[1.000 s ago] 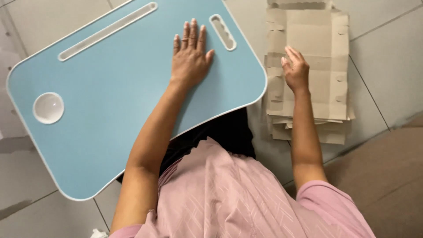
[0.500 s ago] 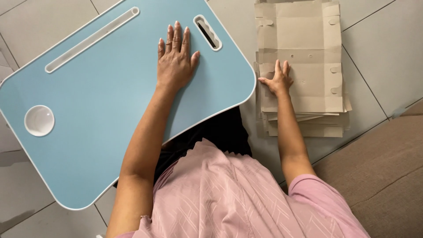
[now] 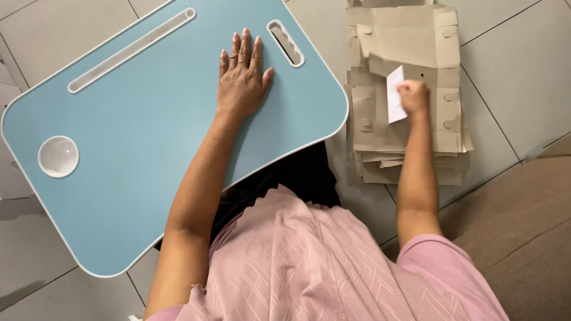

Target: The person is folding and assembling cardboard boxes from flat templates on a small portable table.

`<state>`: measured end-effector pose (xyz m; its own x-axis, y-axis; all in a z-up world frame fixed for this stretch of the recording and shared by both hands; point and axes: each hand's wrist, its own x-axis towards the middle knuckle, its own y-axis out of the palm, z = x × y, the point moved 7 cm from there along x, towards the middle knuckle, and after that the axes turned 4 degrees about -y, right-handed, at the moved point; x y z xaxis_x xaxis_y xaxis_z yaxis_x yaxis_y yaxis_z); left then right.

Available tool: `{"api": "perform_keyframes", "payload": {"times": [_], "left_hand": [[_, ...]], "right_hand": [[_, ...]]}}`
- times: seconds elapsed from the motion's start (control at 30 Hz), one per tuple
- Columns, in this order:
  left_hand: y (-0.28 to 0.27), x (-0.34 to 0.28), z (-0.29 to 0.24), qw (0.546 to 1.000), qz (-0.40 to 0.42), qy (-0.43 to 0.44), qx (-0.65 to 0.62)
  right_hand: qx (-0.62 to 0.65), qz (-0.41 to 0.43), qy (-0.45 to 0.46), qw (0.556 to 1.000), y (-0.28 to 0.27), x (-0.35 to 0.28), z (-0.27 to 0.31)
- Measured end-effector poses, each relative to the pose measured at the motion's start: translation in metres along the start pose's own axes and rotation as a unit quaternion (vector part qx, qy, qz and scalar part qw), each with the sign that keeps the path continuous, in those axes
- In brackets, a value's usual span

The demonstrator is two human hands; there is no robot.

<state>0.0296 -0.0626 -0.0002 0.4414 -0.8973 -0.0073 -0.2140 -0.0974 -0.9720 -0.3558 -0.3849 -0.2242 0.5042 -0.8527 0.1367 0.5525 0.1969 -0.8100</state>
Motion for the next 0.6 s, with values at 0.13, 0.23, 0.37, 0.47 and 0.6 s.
{"api": "perform_keyframes", "payload": {"times": [0.13,0.23,0.37,0.47,0.6], "left_hand": [[0.006,0.004,0.005,1.0,-0.016,0.007,-0.003],[0.011,0.007,0.013,0.999,-0.013,0.016,-0.038],[-0.022,-0.016,0.015,0.883,0.008,-0.004,-0.469],[-0.049,-0.051,0.009,0.678,0.051,-0.062,-0.73],[-0.058,-0.096,0.037,0.513,-0.001,-0.121,-0.85]], "right_hand": [[0.128,0.058,0.09,0.986,-0.121,0.003,0.126],[0.128,0.089,-0.021,0.988,-0.173,0.011,0.237],[0.091,0.179,-0.196,0.96,-0.157,0.021,0.381],[0.001,0.235,-0.348,0.908,-0.082,0.012,0.475],[-0.117,0.328,-0.371,0.861,0.033,-0.037,0.568]]}}
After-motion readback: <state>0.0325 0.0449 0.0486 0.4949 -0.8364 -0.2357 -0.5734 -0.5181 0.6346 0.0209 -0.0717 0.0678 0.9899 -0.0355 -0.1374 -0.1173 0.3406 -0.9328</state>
